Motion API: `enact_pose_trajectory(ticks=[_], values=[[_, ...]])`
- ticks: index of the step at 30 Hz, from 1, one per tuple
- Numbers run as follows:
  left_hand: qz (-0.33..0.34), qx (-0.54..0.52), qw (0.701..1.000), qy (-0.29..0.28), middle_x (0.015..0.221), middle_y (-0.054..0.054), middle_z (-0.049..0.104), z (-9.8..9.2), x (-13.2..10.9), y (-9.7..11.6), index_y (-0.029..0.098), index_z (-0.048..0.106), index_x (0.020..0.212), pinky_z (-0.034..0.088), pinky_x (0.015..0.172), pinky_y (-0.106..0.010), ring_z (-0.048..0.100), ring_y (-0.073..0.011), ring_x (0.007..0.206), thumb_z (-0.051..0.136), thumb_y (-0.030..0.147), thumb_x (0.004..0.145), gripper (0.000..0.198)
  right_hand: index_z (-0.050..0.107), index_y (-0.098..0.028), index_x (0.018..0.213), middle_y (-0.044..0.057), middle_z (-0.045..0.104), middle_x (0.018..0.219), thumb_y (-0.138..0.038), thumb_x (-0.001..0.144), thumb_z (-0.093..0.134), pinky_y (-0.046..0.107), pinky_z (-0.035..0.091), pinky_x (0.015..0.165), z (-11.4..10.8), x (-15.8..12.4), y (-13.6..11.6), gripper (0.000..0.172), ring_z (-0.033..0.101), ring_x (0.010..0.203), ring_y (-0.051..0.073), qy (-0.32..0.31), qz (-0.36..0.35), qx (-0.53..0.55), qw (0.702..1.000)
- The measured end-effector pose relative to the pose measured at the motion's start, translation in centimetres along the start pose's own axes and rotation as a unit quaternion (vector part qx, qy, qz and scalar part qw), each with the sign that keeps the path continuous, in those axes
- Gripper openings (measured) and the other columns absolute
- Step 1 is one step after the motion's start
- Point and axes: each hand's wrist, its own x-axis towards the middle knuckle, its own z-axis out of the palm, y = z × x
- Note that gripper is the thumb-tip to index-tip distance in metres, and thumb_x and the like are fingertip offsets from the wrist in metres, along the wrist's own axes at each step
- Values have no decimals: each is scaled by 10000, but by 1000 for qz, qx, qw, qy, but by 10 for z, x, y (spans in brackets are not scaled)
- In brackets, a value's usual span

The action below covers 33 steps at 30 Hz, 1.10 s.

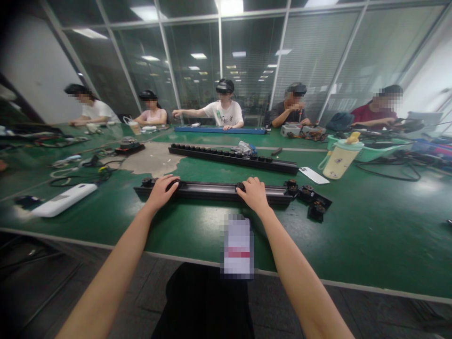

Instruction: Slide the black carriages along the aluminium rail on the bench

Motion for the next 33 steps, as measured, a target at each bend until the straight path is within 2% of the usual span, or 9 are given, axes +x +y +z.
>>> enact_pose_trajectory(ticks=[4, 33], values=[[8, -1, 1000, 6, 1311, -122, 711, 1, 0, -2, 194, 700, 1234, 361, 1210, -502, 541, -288, 1365, 426, 519, 996, 487, 747, -185, 1091, 139, 669, 1136, -433, 1009, 519, 391, 388, 848, -1, 0, -1, 346, 505, 1119, 297, -1, 4, -5, 1000], [0, -4, 1000, -2, 1309, -103, 712, -1, 0, 0, 227, 699, 1225, 368, 1205, -523, 534, -292, 1371, 420, 521, 990, 469, 747, -181, 1082, 145, 679, 1132, -422, 1008, 523, 387, 388, 847, -2, 0, -1, 337, 515, 1108, 300, 5, -2, -2, 1000]])
